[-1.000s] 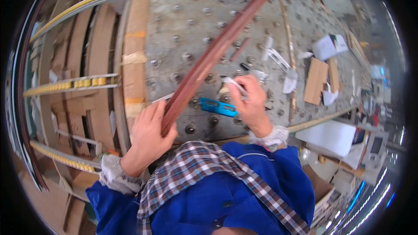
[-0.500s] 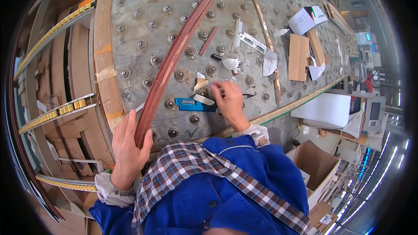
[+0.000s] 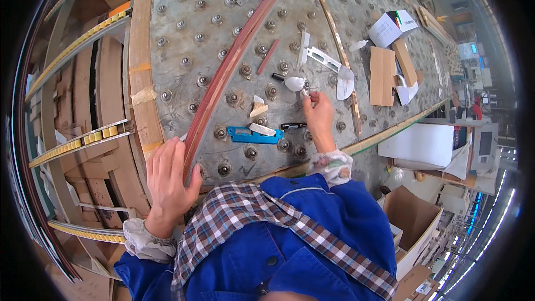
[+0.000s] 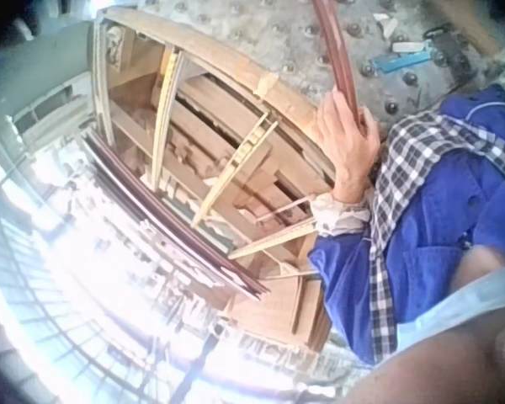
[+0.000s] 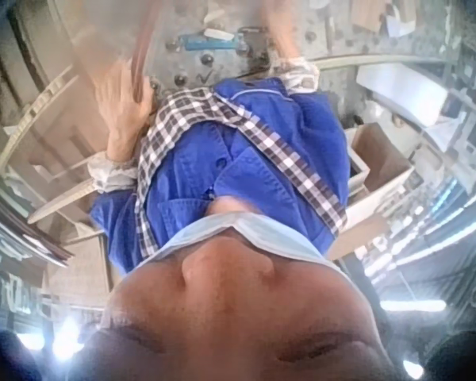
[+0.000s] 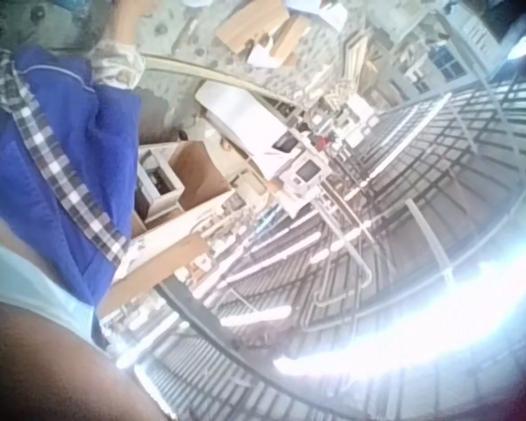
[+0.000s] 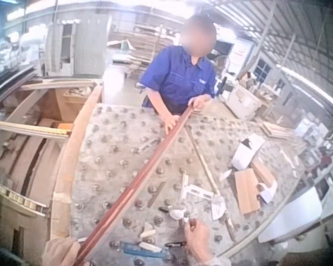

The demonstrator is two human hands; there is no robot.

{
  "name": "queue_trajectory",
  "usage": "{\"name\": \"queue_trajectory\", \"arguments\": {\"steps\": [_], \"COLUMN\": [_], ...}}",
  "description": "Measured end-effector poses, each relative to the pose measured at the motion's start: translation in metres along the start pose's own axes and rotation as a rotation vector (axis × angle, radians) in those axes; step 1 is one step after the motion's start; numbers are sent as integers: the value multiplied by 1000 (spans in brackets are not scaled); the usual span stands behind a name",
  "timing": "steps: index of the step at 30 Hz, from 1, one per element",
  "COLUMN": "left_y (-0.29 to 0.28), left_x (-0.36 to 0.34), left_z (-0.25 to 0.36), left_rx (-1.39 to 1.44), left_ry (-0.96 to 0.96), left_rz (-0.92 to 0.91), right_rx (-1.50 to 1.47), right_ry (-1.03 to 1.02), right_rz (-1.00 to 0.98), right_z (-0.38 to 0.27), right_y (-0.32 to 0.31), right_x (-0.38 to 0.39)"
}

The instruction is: The person sands a long reddish-brown wooden piece on a workbench, then uses a caliper to measure a groove. They apply glue into the groove and insert a thin wooden strip, pressing it into place. The person then uses a small tool to scrape or smooth the inserted strip along the groove.

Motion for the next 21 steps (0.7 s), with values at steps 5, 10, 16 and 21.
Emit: {"name": "queue_trajectory", "arguments": {"steps": [5,10,16,21], "left_y": [0,13,28,23], "left_x": [-9,-19,-13,-14], "left_z": [31,38,13,10], "left_rx": [35,487,997,839], "left_ry": [227,-42,-387,-173], "left_rz": [45,18,-139,110], "right_rx": [-506,-987,-1062,-841], "right_ry": [154,80,-65,-312], "right_rz": [-352,-865,-1070,-873], "right_z": [-55,-132,-169,-192], "right_y": [-38,-44,-37,-35], "right_x": [46,106,119,116]}}
Point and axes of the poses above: each hand's wrist, its own x-axis away from the middle knuckle, its own y-axis out of the palm, z = x × y, the point moved 5 cm from there along -x, towards the middle knuckle, and after that the axes turned 5 degrees about x, right-handed, at the moved point
